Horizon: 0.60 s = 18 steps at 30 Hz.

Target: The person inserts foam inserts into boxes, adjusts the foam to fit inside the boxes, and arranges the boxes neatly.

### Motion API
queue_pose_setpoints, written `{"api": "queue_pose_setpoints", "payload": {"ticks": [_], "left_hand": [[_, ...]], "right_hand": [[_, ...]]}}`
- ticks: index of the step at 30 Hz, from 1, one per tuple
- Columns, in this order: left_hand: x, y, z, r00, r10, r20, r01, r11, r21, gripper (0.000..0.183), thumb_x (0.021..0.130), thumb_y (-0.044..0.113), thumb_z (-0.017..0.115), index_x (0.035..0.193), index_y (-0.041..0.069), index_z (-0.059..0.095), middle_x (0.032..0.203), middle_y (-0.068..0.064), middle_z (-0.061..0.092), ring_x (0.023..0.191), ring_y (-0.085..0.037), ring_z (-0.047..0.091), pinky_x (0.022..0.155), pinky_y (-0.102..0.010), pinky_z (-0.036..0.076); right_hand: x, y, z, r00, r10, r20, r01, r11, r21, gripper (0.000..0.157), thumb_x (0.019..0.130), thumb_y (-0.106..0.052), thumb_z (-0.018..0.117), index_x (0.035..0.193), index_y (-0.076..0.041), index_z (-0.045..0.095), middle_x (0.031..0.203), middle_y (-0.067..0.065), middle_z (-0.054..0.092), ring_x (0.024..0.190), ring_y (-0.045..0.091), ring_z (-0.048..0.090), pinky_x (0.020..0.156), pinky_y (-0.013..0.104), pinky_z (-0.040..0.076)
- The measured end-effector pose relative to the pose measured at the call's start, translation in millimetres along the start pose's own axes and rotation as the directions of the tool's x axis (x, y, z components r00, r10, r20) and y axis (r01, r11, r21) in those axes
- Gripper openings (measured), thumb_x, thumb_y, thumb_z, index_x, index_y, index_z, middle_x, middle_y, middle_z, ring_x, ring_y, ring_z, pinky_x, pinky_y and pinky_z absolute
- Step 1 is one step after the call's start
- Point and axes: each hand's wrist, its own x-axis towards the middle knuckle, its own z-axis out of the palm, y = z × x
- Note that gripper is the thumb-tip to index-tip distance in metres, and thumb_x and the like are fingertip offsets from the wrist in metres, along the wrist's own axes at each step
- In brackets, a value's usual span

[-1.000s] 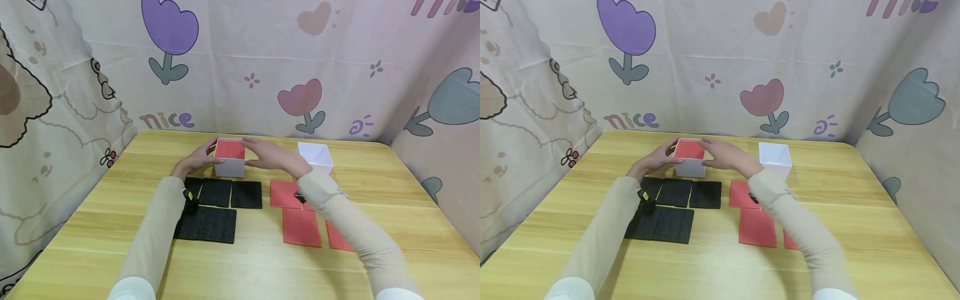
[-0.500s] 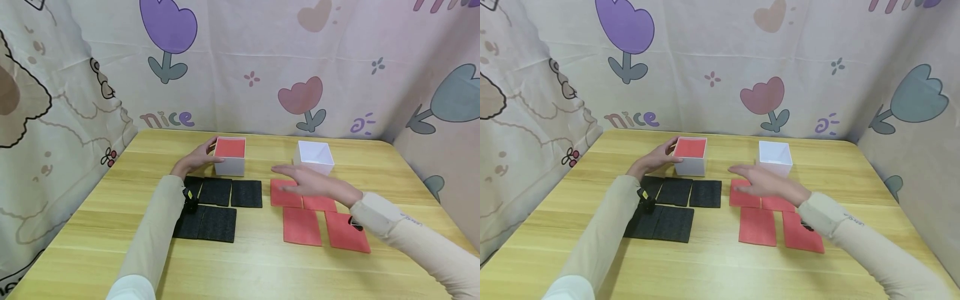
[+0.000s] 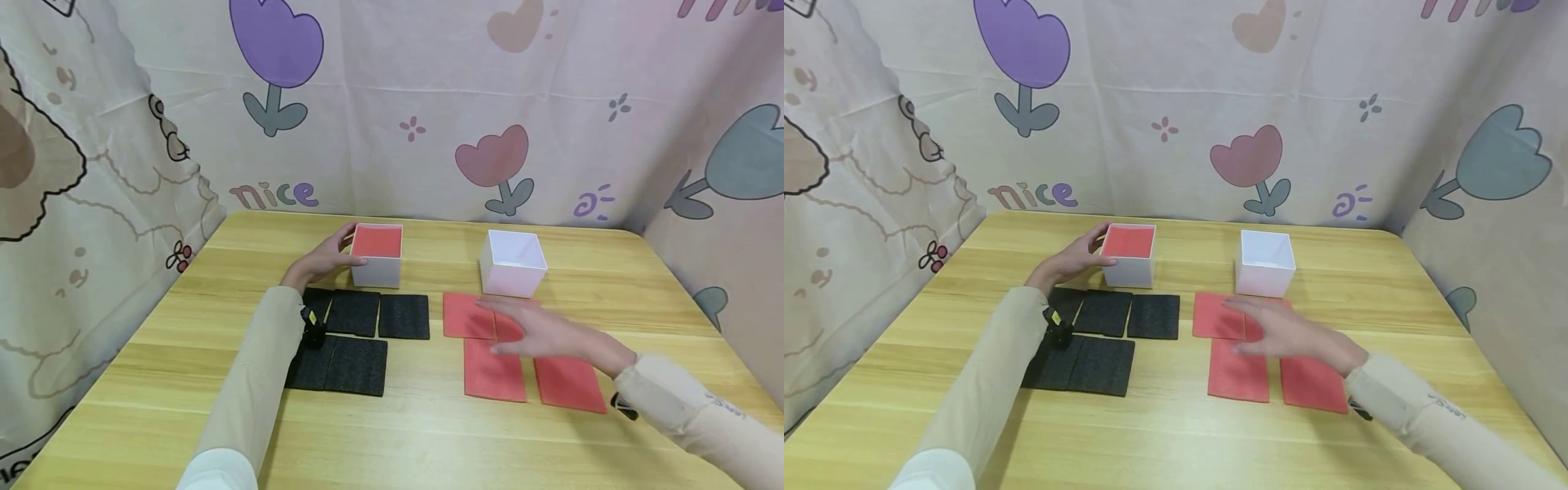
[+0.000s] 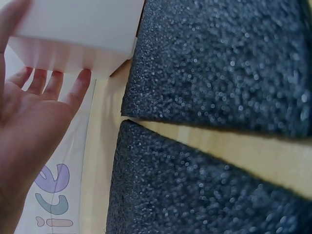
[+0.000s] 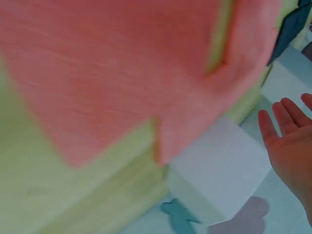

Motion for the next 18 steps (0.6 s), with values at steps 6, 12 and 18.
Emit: {"api": "queue_pose_setpoints", "payload": {"ticks": [6,12,18], "left_hand": [[0.5,-0.7,0.9,1.0,-0.003,0.0,0.003,1.0,-0.012,0.092,0.088,0.005,0.066,0.156,0.009,0.004,0.159,-0.008,0.01,0.145,-0.029,0.008,0.112,-0.046,0.025],[0.9,-2.0,1.8,1.0,-0.003,-0.01,0.003,1.0,-0.015,0.091,0.088,0.006,0.067,0.156,0.012,0.007,0.159,-0.008,0.013,0.144,-0.027,0.011,0.111,-0.046,0.027],[-0.9,-1.1,1.9,1.0,0.0,-0.018,0.0,1.0,-0.011,0.091,0.088,0.007,0.067,0.156,0.01,0.007,0.158,-0.008,0.014,0.144,-0.028,0.012,0.111,-0.046,0.027]], "right_hand": [[-31.9,16.7,15.1,0.997,0.04,-0.069,-0.039,0.999,0.013,0.082,0.08,-0.039,0.079,0.145,-0.003,0.043,0.146,0.011,0.043,0.131,0.033,0.04,0.1,0.055,0.039],[-58.0,29.0,22.9,0.989,0.076,-0.123,-0.083,0.995,-0.05,0.088,0.077,-0.048,0.078,0.145,-0.005,0.042,0.147,0.012,0.041,0.13,0.037,0.039,0.097,0.059,0.039],[-76.2,37.5,23.0,0.984,0.083,-0.16,-0.102,0.988,-0.117,0.091,0.075,-0.052,0.078,0.146,-0.009,0.042,0.146,0.011,0.041,0.127,0.035,0.041,0.097,0.048,0.042]]}}
